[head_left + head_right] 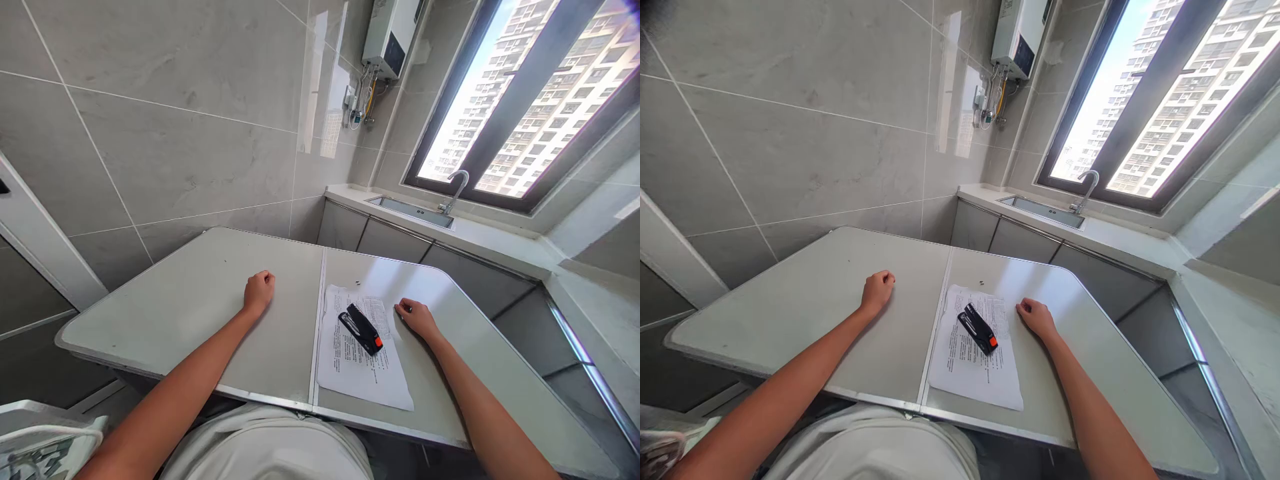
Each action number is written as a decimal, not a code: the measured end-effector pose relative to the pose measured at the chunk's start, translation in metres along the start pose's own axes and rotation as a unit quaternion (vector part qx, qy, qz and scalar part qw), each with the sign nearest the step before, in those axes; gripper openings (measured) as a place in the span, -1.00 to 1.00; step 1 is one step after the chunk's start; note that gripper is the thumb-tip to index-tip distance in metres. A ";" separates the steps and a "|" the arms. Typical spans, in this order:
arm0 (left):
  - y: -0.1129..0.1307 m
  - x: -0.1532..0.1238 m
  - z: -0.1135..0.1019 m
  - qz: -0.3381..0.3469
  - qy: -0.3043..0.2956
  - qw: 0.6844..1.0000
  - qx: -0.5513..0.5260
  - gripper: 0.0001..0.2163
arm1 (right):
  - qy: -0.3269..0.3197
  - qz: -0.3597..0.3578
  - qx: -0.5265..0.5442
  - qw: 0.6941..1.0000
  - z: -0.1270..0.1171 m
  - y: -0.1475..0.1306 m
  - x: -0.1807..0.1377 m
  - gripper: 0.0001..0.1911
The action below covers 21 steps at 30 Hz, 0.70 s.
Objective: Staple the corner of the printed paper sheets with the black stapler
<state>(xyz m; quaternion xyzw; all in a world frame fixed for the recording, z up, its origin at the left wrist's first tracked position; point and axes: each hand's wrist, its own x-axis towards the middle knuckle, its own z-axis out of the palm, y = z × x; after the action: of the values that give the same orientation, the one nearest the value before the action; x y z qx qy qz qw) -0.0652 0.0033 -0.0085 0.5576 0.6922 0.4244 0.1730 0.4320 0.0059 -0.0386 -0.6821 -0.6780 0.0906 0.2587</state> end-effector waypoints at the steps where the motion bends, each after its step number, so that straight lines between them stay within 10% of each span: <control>1: 0.000 0.000 0.000 0.001 0.001 1.000 -0.001 -0.78 | 0.018 -0.002 0.013 1.000 0.000 -0.005 -0.001 -0.61; 5: -0.001 0.001 0.001 -0.003 0.000 1.000 -0.006 -0.79 | 0.033 -0.075 0.161 0.984 -0.006 -0.032 -0.013 -0.42; 10: -0.002 0.001 0.002 0.002 0.008 1.000 -0.005 -0.78 | -0.247 -0.254 0.214 0.911 0.005 -0.070 -0.044 -0.26; 21: -0.002 0.001 0.004 -0.010 -0.006 1.000 -0.023 -0.79 | -0.290 -0.170 0.197 0.921 0.039 -0.105 -0.060 -0.20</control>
<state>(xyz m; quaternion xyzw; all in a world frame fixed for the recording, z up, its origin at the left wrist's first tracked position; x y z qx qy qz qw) -0.0639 0.0060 -0.0115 0.5489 0.6870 0.4350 0.1938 0.3170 -0.0494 -0.0357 -0.4360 -0.7972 0.3709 0.1919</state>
